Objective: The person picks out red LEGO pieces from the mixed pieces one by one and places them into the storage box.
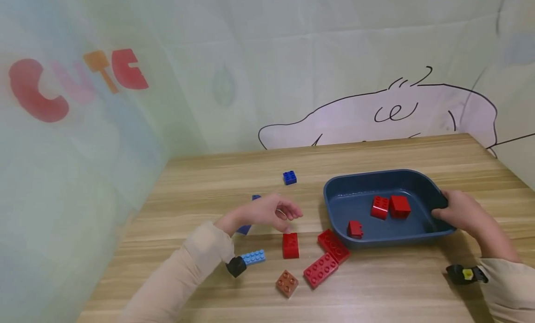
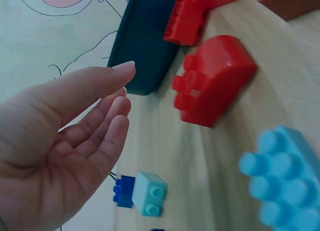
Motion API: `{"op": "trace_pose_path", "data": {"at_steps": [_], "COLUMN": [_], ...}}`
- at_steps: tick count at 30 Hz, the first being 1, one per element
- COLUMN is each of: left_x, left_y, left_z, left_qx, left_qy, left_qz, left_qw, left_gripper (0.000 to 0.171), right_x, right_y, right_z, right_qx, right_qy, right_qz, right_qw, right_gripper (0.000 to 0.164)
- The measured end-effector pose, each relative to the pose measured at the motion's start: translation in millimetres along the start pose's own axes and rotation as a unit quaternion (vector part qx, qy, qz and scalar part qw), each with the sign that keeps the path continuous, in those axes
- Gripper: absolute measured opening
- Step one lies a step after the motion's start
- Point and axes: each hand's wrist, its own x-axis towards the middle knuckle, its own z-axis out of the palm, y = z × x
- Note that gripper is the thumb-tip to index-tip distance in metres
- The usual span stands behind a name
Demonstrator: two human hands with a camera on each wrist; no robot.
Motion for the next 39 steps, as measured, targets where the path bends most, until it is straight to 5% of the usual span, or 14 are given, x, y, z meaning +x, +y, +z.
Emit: {"op": "trace_pose_path", "data": {"at_steps": [17, 25, 39], "left_x": [-17.7, -19.0, -19.4], "left_y": [-22.0, -22.4, -30.6], "left_z": [27.4, 38.0, 47.3], "left_qx": [-0.033, 0.051, 0.037], "left_qy": [0.023, 0.029, 0.057], "left_qz": [-0.056, -0.023, -0.024], "left_qw": [0.9976, 0.9980, 0.9974], "left_gripper": [0.049, 0.058, 0.060], "right_x": [0, -1, 0], "right_y": [0, 1, 2], "right_z": [0, 1, 1], "right_qx": [0.004, 0.005, 0.002], "right_qy": [-0.001, 0.002, -0.003], "right_qz": [-0.004, -0.008, 0.000], "right_qw": [1.000, 1.000, 1.000], "right_gripper": [0.049, 0.048, 0.054]}}
